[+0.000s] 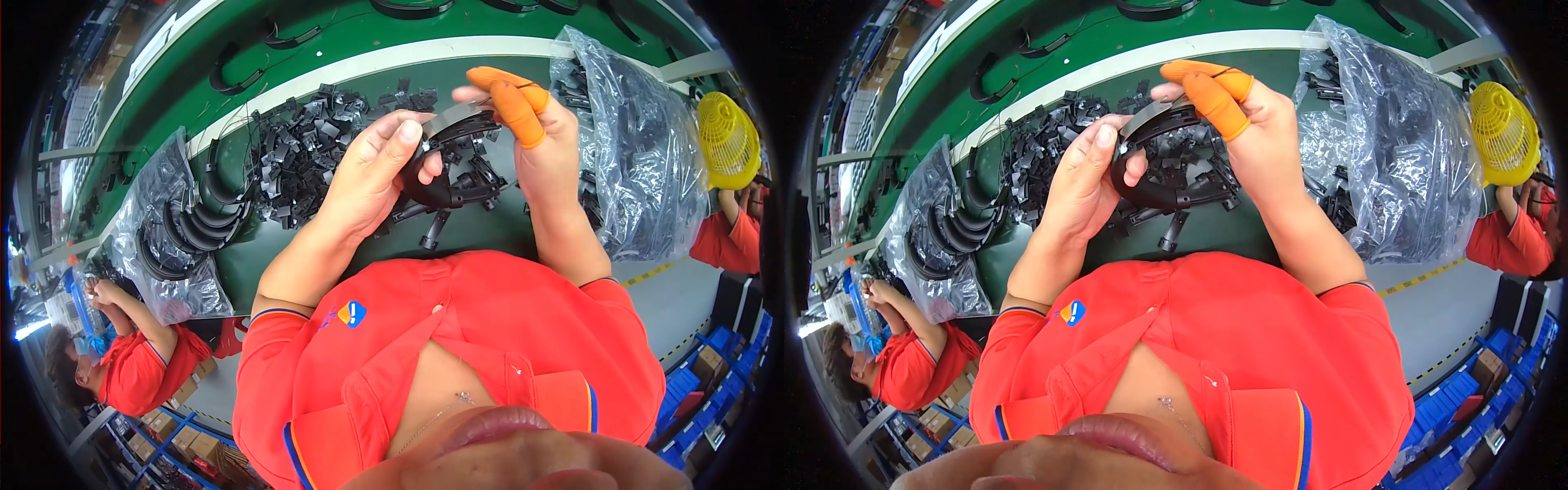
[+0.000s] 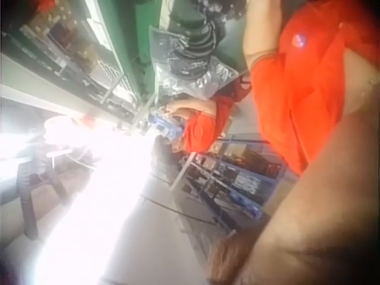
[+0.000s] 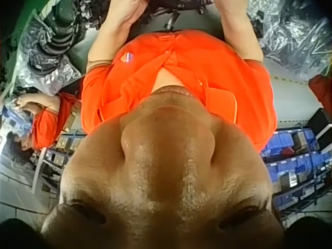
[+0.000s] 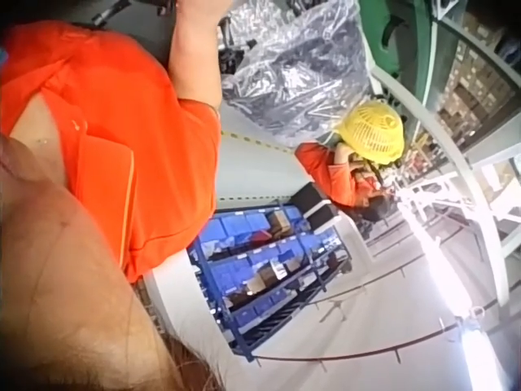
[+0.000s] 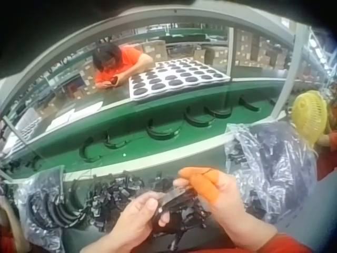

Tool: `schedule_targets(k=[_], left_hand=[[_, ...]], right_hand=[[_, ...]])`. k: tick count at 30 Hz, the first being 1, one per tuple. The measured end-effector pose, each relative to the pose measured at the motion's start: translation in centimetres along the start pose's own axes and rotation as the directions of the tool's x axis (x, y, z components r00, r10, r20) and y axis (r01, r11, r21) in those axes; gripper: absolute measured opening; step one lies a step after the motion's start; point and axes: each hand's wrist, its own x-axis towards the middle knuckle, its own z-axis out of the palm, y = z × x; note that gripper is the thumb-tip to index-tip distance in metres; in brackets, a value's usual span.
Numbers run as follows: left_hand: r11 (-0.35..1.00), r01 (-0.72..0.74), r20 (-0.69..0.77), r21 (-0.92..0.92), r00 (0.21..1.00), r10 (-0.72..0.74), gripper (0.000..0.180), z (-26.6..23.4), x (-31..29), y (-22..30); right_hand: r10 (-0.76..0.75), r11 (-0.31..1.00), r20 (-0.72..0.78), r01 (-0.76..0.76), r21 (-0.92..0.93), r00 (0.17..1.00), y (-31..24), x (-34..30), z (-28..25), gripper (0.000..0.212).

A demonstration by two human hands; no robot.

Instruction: The person assembles small plastic components and metal parts by hand on a factory production line.

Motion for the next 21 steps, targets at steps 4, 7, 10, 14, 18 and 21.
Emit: schedule_targets(k=[4,7,10,14,18,21], left_hand=[[0.999,-0.02,-0.031,-0.037,0.999,0.019,0.033,-0.1,0.1,0.0],[0.999,-0.033,-0.033,0.007,0.999,0.033,0.03,0.1,0.0,-0.1],[0.999,-0.038,-0.051,-0.002,0.998,0.038,0.028,0.3,0.2,-0.5],[0.999,-0.007,0.009,-0.04,1.0,0.007,0.027,0.1,0.2,-0.2],[0.998,0.008,0.0,-0.057,1.0,-0.008,0.025,-0.1,0.2,-0.2],[0.999,-0.011,-0.006,-0.037,1.0,0.011,0.025,0.1,0.2,-0.3]], right_hand=[[-0.156,0.948,-0.041,0.138,-0.285,0.987,0.1,-0.8,0.1,0.025],[-0.201,0.939,-0.056,0.176,-0.295,0.978,0.5,-1.5,-0.3,0.024],[-0.253,0.911,-0.033,0.227,-0.344,0.967,0.5,-1.5,-0.6,0.023],[-0.383,0.828,0.055,0.369,-0.421,0.922,0.0,-1.1,-0.3,0.023],[-0.3,0.847,0.024,0.278,-0.453,0.954,0.2,-1.2,-0.5,0.023],[-0.27,0.879,-0.019,0.238,-0.413,0.963,0.8,-1.7,-0.8,0.023]])
